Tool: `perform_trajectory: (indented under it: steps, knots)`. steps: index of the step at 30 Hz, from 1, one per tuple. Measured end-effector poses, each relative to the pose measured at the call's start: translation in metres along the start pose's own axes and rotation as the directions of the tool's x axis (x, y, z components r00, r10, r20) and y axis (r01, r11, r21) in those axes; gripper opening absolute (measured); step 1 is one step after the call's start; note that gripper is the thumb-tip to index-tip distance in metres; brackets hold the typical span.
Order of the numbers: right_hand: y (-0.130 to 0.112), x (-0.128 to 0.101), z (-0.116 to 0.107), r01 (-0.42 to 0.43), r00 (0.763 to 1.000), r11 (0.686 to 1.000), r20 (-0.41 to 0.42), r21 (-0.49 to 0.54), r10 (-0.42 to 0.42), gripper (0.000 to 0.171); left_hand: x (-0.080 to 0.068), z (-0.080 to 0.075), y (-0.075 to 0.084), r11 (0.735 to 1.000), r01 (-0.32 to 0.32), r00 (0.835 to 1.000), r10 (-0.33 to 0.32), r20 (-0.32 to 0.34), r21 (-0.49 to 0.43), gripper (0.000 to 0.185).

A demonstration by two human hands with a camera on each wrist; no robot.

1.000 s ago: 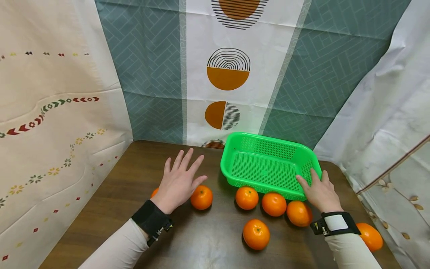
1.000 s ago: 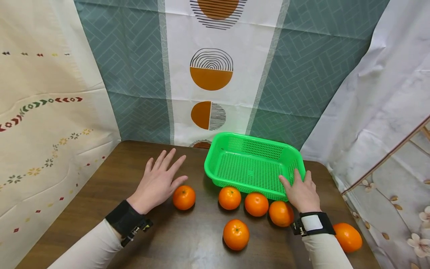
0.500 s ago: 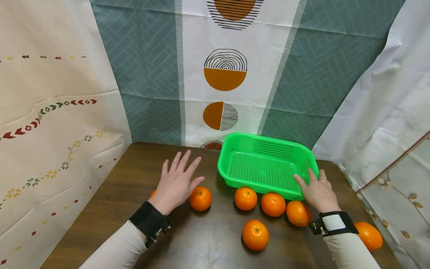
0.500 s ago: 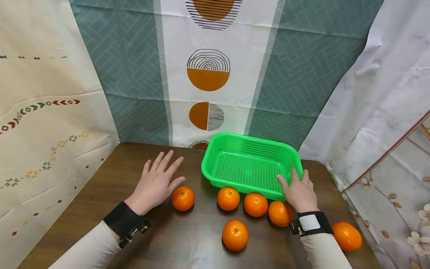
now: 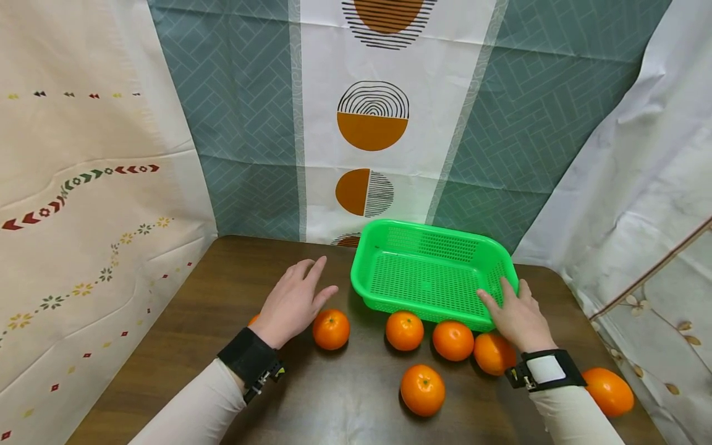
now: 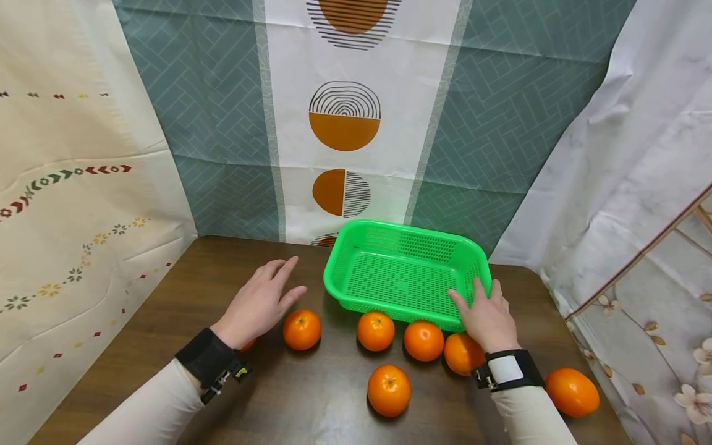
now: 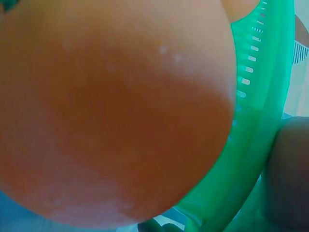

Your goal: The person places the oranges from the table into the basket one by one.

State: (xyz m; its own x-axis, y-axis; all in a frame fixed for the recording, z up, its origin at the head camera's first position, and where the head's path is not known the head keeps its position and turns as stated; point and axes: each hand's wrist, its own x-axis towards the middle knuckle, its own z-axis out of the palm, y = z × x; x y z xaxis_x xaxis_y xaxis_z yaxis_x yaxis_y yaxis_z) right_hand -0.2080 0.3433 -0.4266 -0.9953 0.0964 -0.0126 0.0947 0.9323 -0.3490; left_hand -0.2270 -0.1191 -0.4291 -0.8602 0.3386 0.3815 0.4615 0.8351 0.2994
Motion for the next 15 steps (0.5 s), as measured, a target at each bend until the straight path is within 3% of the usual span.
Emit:
perform_trajectory:
  steps: [11,15]
  knots:
    - [-0.009,0.0,0.001,0.002,1.0,1.0,0.013,-0.001,-0.002,0.098,0.018,0.008,0.002,0.981,0.142,0.988,-0.132,0.084,-0.131,0.062]
    - [-0.011,-0.002,0.002,0.004,1.0,1.0,0.018,-0.001,-0.004,0.098,0.022,0.01,0.006,0.978,0.154,0.984,-0.139,0.112,-0.137,0.059]
